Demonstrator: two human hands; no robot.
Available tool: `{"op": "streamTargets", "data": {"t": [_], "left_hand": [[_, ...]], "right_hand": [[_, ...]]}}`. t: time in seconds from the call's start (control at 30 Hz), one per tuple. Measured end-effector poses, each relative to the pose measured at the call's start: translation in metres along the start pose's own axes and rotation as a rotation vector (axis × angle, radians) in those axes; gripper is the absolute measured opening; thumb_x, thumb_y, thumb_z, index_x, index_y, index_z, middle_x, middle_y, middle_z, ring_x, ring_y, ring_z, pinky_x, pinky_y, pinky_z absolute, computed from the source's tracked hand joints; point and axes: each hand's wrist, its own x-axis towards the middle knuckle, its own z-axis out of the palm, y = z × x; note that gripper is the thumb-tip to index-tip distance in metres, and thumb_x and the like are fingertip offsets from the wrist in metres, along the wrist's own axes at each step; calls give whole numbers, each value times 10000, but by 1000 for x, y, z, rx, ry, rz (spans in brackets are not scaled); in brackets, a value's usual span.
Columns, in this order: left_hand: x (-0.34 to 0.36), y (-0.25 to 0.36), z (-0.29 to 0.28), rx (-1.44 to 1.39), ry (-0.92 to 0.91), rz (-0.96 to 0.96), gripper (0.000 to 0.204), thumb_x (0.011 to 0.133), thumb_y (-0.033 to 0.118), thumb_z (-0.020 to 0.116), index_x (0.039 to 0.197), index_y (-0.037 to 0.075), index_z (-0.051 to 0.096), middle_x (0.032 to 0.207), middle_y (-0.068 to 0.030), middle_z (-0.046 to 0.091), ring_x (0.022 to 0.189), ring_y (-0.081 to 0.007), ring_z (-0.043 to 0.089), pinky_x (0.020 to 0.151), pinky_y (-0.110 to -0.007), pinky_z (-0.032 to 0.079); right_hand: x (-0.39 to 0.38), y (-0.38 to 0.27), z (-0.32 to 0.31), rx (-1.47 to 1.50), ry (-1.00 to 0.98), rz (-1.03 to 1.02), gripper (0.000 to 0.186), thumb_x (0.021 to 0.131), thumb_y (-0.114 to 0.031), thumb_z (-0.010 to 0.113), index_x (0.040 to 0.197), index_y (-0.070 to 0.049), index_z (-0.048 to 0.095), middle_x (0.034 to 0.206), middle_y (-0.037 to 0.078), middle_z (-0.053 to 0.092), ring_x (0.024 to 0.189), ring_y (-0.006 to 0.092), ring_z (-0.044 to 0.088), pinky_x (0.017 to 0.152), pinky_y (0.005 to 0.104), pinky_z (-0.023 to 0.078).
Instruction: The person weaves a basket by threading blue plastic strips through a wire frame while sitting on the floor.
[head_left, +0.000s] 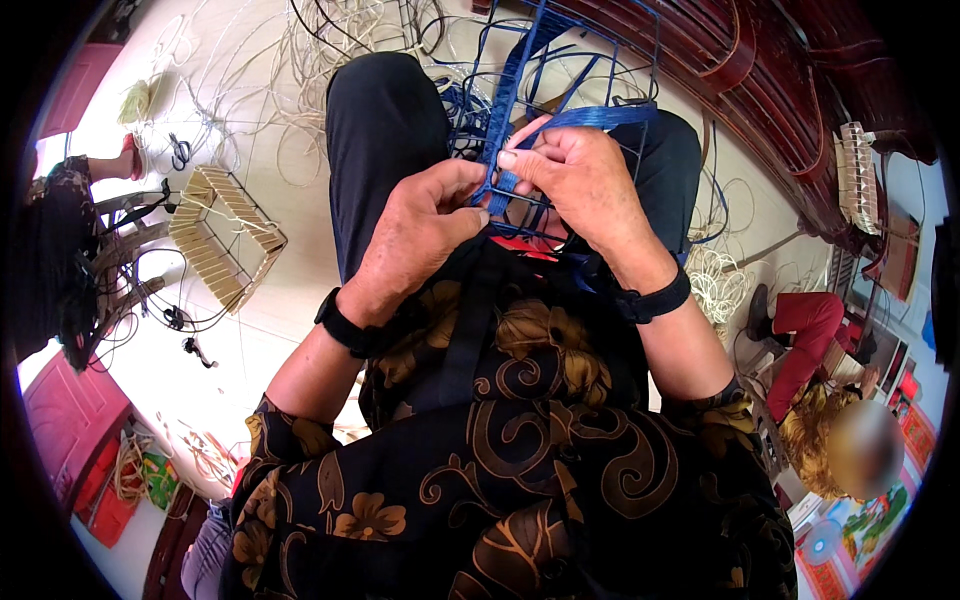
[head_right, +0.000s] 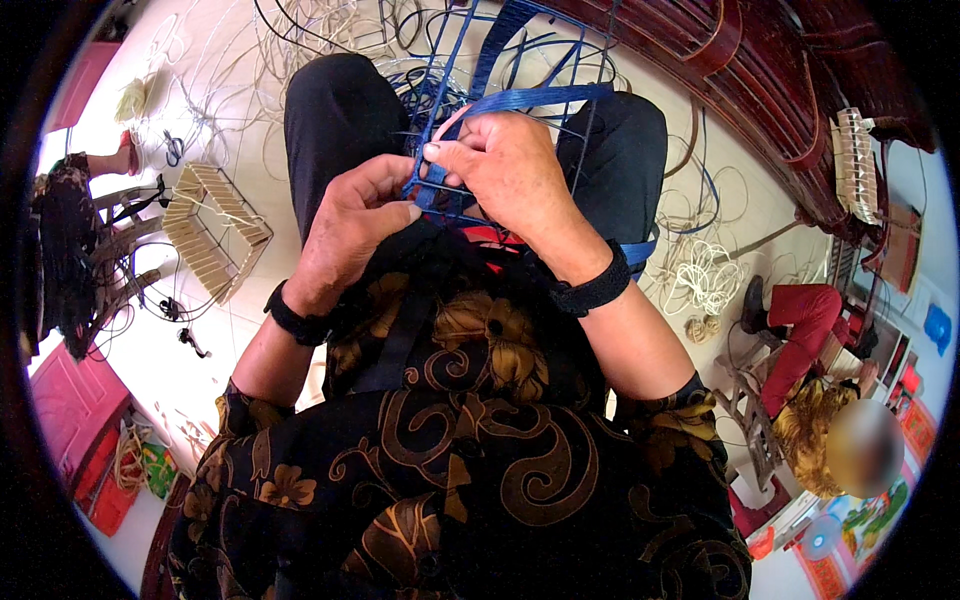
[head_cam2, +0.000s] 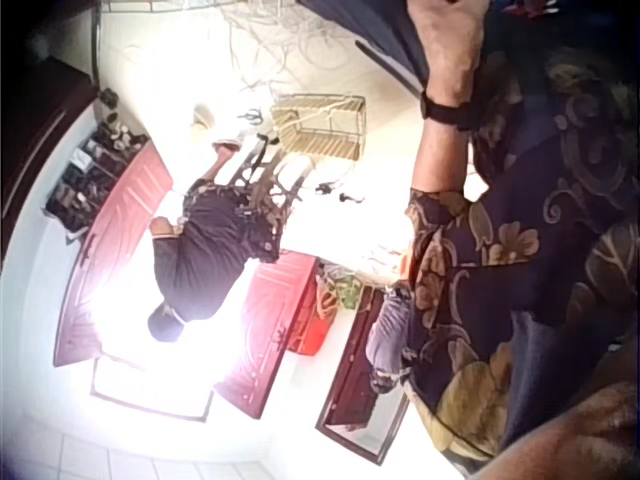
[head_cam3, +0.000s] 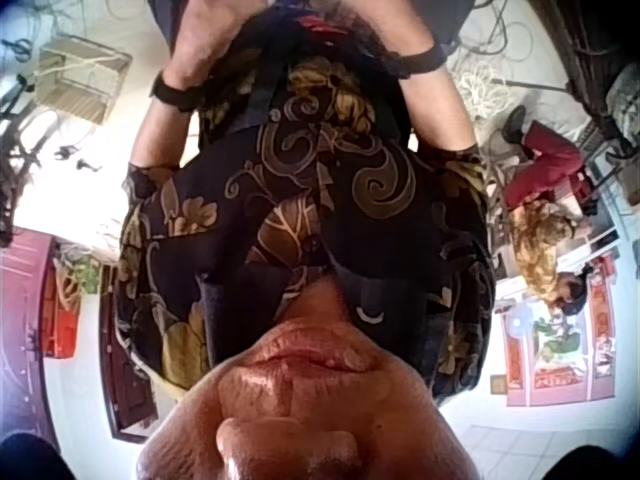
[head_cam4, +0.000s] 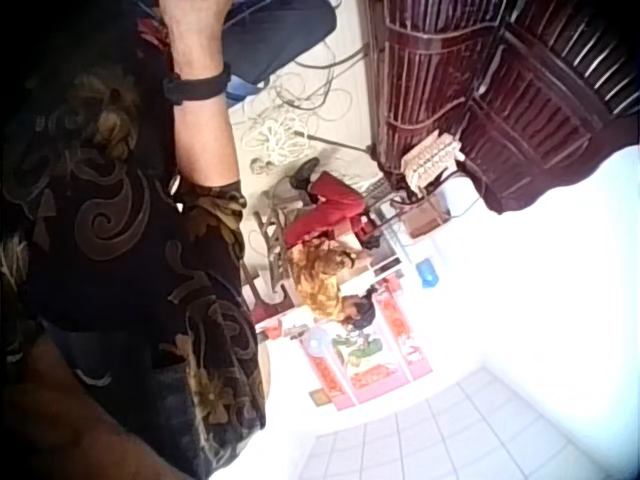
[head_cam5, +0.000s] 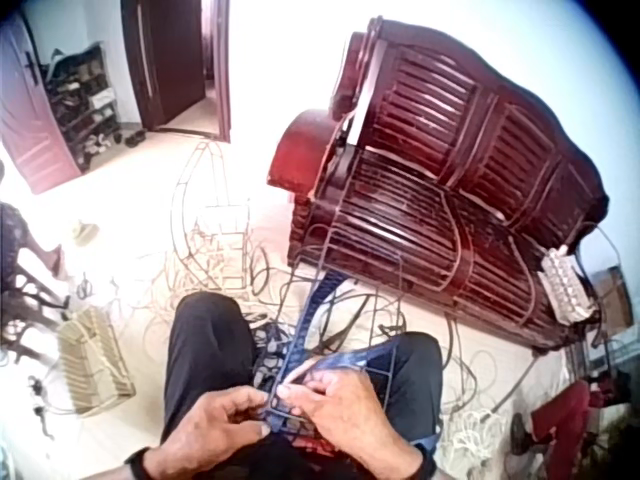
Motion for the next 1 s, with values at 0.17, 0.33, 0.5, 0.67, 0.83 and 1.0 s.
{"op": "streamTargets", "data": {"t": [0.17, 0.33, 0.5, 0.67, 0.83, 1.0], "left_hand": [[-1, -2, -5, 138, -4, 6, 88, 841, 14, 662, 923, -14, 658, 771, 40, 571, 715, -33, 478, 636, -207, 400], [-1, -2, -2, 95, 11, 35, 81, 864, 61, 690, 886, -11, 659, 739, 41, 561, 691, -32, 462, 610, -208, 384], [0, 2, 4, 81, 43, 3, 112, 874, 91, 701, 855, -9, 653, 716, 40, 549, 668, -38, 457, 594, -213, 376], [1, 1, 5, 60, 70, -25, 126, 876, 118, 705, 846, 7, 654, 717, 41, 555, 657, -43, 459, 590, -214, 366], [2, 0, 3, 47, 45, -64, 123, 878, 140, 705, 893, 23, 671, 757, 33, 589, 674, -59, 481, 613, -212, 369], [4, 4, 6, 1, 63, -30, 108, 861, 113, 717, 875, 7, 703, 701, 36, 582, 619, -39, 454, 551, -209, 348]], "right_hand": [[-3, 4, 1, 41, -19, 19, 291, 851, -244, 720, 790, 40, 704, 639, 113, 669, 569, 140, 633, 541, 294, 489], [-7, -4, 2, -76, 15, -23, 311, 843, -258, 727, 766, 42, 696, 584, 118, 626, 528, 136, 582, 517, 320, 447], [-9, -3, 3, -92, 53, -53, 326, 847, -279, 715, 777, 39, 695, 563, 120, 601, 502, 159, 552, 517, 332, 436], [-13, -7, 3, -162, 73, -26, 337, 858, -290, 701, 791, 41, 699, 573, 128, 611, 507, 174, 570, 529, 327, 445], [-13, -2, 9, -22, 119, -48, 323, 865, -272, 694, 795, 44, 698, 605, 123, 644, 523, 149, 584, 528, 310, 454], [-10, -7, 7, -26, 111, -31, 301, 867, -249, 694, 803, 46, 701, 643, 104, 675, 546, 115, 598, 522, 284, 461]]}}
